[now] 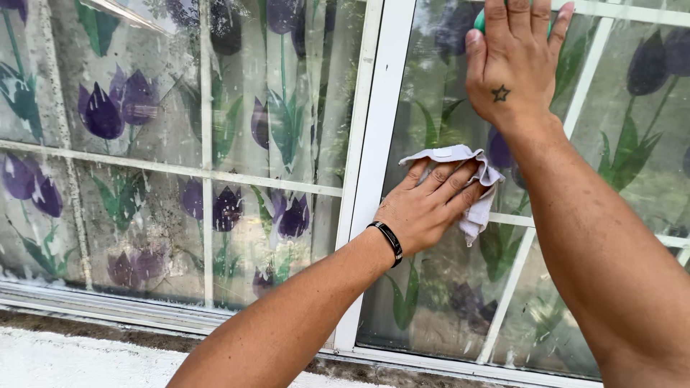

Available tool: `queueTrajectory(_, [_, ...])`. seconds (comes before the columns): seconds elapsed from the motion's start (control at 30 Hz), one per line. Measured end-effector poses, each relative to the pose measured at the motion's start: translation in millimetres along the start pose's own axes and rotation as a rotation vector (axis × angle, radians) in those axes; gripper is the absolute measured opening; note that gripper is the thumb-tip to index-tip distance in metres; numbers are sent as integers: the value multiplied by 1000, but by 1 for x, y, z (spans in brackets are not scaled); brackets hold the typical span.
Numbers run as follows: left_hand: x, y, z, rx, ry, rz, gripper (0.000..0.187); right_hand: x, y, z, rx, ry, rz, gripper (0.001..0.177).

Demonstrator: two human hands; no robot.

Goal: The person cleans a glass window by scrubbing it with a sponge and wiping it with a cloth.

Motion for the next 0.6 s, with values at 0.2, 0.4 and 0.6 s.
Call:
queueTrajectory(0.2, [-20,51,10,124,9,194,56,18,-5,-40,63,14,-20,57])
queueTrajectory(0.4, [-41,110,16,11,-47,240,54,19,6,-61,39,20,3,59])
queueTrajectory(0.6, [-70,212,-5,-268,-108,374,58,31,61,-106,-105,108,41,60])
Point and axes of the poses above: each hand's wrist, its own z-axis towards the middle knuckle, its own x-axis out of the palm, y = z × x, the point moved 5 cm from there along z, towards the middle knuckle, and after that the axes turned 1 degree about -y, right-handed, at the moved point
